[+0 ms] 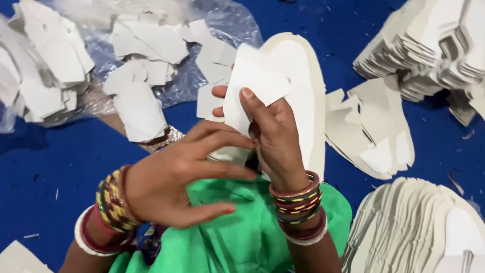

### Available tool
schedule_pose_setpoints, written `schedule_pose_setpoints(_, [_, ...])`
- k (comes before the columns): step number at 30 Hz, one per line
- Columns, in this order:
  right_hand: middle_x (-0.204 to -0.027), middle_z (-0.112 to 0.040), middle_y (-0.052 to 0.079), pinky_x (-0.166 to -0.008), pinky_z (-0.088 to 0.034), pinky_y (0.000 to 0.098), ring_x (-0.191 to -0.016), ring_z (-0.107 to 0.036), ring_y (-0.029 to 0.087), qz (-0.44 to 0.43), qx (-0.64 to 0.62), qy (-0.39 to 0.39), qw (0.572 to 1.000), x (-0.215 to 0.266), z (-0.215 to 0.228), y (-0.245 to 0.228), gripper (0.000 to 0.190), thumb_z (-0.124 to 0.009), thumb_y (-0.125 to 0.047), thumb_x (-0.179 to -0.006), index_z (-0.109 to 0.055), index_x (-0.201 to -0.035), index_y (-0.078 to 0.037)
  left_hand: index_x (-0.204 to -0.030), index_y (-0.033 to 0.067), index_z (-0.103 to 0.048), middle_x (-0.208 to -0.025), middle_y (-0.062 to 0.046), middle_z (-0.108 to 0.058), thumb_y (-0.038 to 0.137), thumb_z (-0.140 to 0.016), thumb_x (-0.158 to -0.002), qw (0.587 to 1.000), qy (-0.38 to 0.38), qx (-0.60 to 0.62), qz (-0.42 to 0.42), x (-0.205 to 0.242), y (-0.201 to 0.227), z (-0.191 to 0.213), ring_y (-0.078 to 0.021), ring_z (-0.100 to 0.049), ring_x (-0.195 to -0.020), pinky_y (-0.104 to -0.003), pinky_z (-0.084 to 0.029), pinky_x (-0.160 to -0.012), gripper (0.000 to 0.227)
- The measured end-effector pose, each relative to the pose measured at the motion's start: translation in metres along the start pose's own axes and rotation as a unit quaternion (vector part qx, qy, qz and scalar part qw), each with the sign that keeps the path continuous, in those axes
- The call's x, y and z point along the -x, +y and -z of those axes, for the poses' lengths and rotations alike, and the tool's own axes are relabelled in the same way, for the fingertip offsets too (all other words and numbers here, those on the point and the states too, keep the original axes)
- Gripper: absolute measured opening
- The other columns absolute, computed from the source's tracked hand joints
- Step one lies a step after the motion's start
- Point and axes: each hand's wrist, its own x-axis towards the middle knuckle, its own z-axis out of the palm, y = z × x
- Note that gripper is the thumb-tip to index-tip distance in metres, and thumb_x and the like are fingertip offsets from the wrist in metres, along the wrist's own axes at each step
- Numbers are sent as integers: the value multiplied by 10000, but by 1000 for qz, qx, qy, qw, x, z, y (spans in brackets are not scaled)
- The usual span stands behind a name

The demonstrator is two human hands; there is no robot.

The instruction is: The person organizes and stacks white shoe upper components and inserts on the floor.

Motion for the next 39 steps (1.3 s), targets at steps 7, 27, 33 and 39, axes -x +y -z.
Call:
schedule_pose_setpoints(7, [-1024, -744, 124, -733, -619, 317, -836, -743, 186, 11, 63, 1, 998, 7, -5, 39, 350, -532, -241, -1063, -604, -1284, 21, -1456, 24, -463, -1265, -101, -604, 68, -642, -990, 931, 177, 180, 264, 3, -59, -30, -182, -571, -1190, -309, -490, -1007, 501])
schedule_pose_setpoints(27, [-1695, -230, 93, -1224, -2, 612, -1575, -33, 306, 96, 694, 108, 706, -28, 147, 25, 1036, -803, -564, -788, -288, -1601, -182, -1279, 34, -701, -1242, -52, -717, 52, -687, -1012, 870, 225, 298, 322, -10, -169, -155, -76, -635, -1100, -218, -531, -938, 268])
schedule_pose_setpoints(33, [-1714, -109, 91, -1241, 28, 585, -1580, 31, 288, 96, 696, 101, 705, -23, 151, 30, 1137, -712, -584, -781, -110, -1634, -131, -1228, 34, -722, -1215, -42, -687, 58, -730, -965, 888, 188, 212, 362, -11, -148, -149, -79, -645, -1084, -210, -532, -901, 265])
schedule_pose_setpoints(39, [-1771, -77, 74, -1313, 0, 537, -1630, 1, 231, 105, 746, 148, 640, -25, 152, 50, 749, -395, -326, -1049, -56, -1683, -115, -1254, 19, -724, -1144, -37, -642, 23, -736, -973, 901, 162, 200, 349, -6, -145, -148, -89, -631, -1046, -208, -508, -898, 281])
